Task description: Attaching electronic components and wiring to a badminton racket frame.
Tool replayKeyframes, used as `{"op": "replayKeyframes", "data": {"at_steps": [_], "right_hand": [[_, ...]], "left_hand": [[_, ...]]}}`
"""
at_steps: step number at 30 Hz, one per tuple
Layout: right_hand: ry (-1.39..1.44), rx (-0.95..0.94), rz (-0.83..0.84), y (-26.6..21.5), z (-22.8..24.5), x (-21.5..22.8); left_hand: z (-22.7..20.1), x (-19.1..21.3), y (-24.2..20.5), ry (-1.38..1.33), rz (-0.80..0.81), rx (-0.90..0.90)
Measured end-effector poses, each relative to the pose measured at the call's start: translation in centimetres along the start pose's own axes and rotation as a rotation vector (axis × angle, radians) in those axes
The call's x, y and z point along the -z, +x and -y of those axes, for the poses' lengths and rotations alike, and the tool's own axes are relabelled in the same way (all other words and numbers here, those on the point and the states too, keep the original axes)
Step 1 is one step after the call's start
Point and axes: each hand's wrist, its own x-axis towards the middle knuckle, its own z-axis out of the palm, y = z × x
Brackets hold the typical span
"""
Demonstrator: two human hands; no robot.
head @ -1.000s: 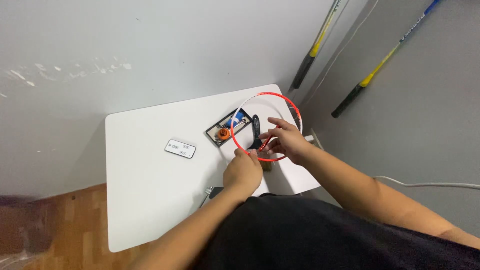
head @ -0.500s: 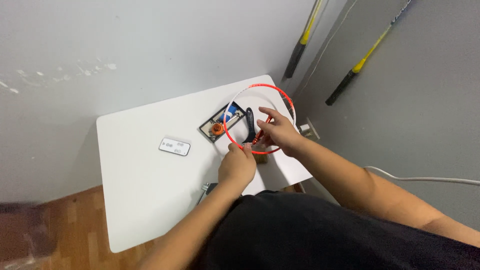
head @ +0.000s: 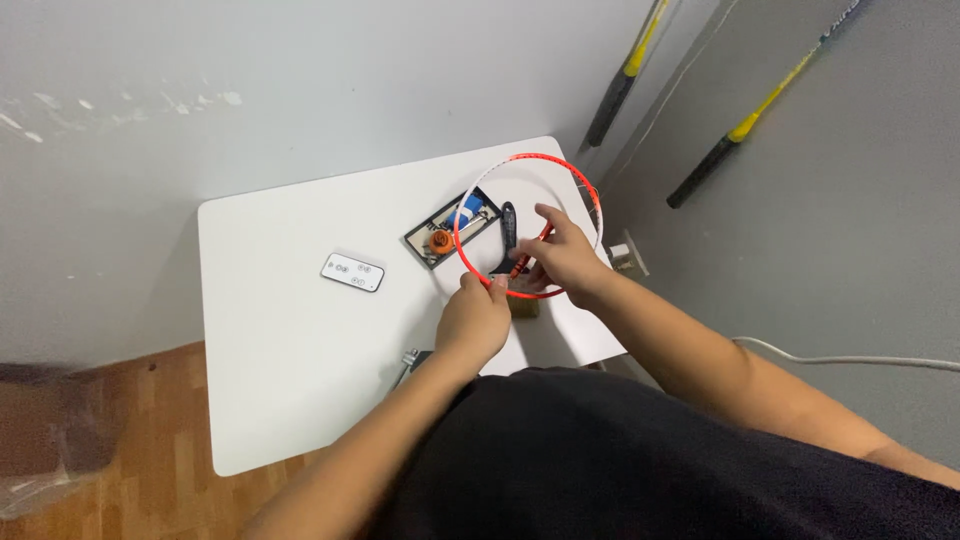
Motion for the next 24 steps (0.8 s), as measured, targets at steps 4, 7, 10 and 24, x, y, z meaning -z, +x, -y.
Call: {"op": "replayKeyframes", "data": {"at_steps": [4,7,10,24], "right_hand": [[0.080,0.034,0.142,1.2,-1.4,1.6],[-0.017,0.077,0.082,0.6,-1.2,1.0],[-0.079,0.093,0.025,-0.4,0.0,-0.4],[-0.033,0.101,0.065,-0.4,-1.1,-0.7]], "left_hand": [[0.1,-0.2,0.2,-0.055,-0.007,0.005],[-0.5,0.1,-0.1,-0.068,0.006,0.016],[0.1,-0.2,0.2,-0.080,-0.018,-0.017],[3.5,-1.2,1.1,-0.646,0.122,-0.002]]}}
